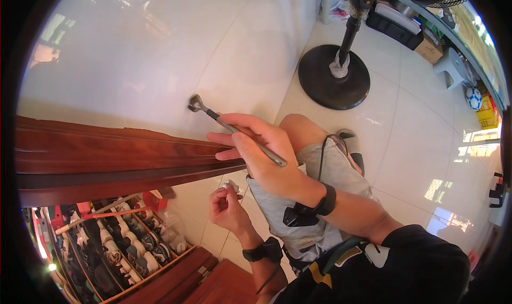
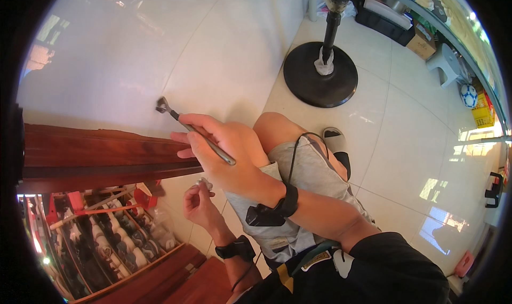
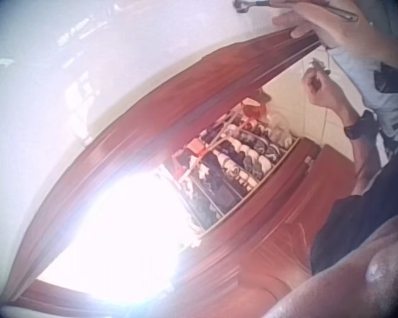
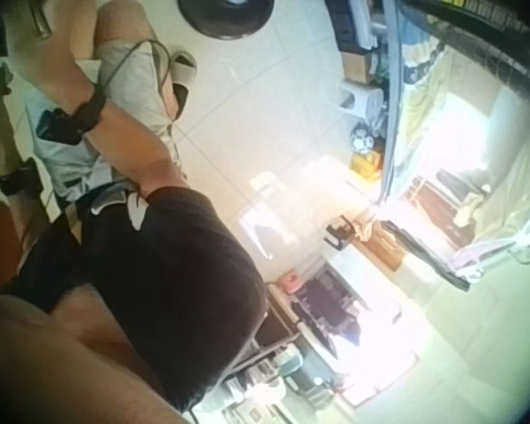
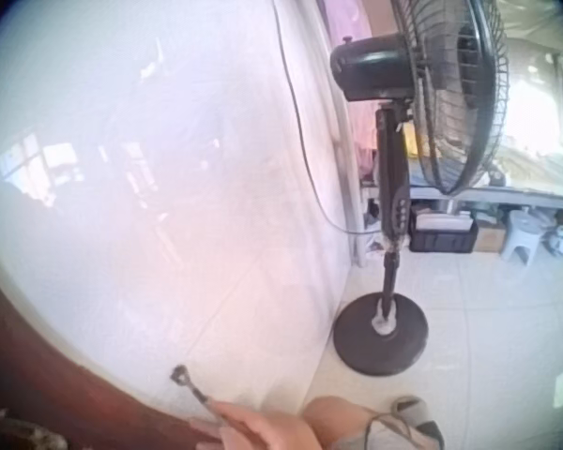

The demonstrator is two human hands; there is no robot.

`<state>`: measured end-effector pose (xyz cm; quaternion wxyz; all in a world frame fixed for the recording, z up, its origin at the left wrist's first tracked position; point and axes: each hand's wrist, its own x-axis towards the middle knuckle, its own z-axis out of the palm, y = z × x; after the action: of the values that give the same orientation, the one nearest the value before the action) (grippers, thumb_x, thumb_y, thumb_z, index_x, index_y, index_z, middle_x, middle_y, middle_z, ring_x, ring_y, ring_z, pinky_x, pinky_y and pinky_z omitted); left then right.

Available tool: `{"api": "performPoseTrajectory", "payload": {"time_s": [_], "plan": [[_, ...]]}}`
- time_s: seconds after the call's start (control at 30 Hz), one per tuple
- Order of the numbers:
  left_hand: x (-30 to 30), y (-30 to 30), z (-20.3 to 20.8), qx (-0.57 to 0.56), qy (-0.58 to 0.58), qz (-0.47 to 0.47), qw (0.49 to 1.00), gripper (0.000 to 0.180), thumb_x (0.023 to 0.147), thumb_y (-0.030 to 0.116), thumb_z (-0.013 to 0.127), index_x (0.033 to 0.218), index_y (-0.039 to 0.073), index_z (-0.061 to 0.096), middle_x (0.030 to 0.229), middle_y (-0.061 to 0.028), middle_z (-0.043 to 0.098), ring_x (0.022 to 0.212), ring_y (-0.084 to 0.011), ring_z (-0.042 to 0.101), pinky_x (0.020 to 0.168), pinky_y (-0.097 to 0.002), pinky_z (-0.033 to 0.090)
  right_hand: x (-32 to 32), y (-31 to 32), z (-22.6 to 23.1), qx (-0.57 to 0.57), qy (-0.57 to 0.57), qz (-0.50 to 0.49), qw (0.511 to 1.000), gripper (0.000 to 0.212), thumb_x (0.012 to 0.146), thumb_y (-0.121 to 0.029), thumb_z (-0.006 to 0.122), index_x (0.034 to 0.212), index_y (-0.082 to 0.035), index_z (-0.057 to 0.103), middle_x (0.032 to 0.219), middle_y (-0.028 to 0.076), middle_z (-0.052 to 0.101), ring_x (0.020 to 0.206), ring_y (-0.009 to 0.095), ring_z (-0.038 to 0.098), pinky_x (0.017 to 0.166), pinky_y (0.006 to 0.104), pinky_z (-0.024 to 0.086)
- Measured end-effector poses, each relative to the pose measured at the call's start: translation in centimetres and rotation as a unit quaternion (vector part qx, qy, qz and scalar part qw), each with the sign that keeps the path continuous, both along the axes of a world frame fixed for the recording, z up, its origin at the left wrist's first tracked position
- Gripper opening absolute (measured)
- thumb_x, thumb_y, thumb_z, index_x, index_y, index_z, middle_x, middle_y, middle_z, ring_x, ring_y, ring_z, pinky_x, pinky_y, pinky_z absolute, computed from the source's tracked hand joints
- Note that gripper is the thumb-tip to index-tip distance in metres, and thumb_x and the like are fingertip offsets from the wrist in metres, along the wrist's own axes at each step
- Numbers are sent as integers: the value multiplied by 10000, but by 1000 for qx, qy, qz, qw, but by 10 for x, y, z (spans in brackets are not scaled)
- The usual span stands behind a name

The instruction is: Using a socket wrench to tighten or adjust a small metal fixture on a tiled wall near a shoe rack.

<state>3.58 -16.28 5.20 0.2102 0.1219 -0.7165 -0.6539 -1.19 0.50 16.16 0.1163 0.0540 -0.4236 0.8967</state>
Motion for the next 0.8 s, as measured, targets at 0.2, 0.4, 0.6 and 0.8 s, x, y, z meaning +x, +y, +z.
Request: {"api": "performPoseTrajectory", "payload": {"time_s": [0.2, 0.4, 0.6, 0.8], "plan": [[-2, -1, 0, -3, 5, -3, 1000, 117, 901, -74, 708, 875, 5, 626, 946, -103, 660, 759, -158, 684, 567, -254, 575, 6, -3, 3, -79, -48, 56, 994, 382, 1081, -69, 410, 1432, 71, 460, 1316, 145, 598, 1263, 331, 622, 944, 374, 605], [-7, 2, 0, 15, 4, -6, 1000, 126, 898, -67, 716, 866, 6, 619, 940, -97, 660, 760, -150, 679, 572, -251, 575, 17, -37, -28, -60, -11, 30, 998, 463, 1101, -139, 401, 1524, 46, 372, 1435, 186, 554, 1220, 277, 646, 911, 332, 584], [-4, 5, 3, -1, 7, 0, 1000, 141, 886, -78, 727, 862, 17, 625, 944, -93, 670, 762, -150, 675, 582, -249, 564, 4, -30, -24, -25, -22, -14, 999, 477, 1096, -167, 415, 1533, 23, 386, 1225, 195, 704, 1037, 195, 708, 865, 281, 567], [-4, -9, -14, -19, -4, -7, 1000, 127, 903, -67, 718, 865, 18, 631, 934, -78, 677, 839, -147, 671, 748, -257, 553, 11, -36, -25, 78, 27, 6, 997, 472, 1092, -93, 360, 1536, 63, 337, 1496, 199, 507, 1219, 317, 656, 898, 342, 597]]}}
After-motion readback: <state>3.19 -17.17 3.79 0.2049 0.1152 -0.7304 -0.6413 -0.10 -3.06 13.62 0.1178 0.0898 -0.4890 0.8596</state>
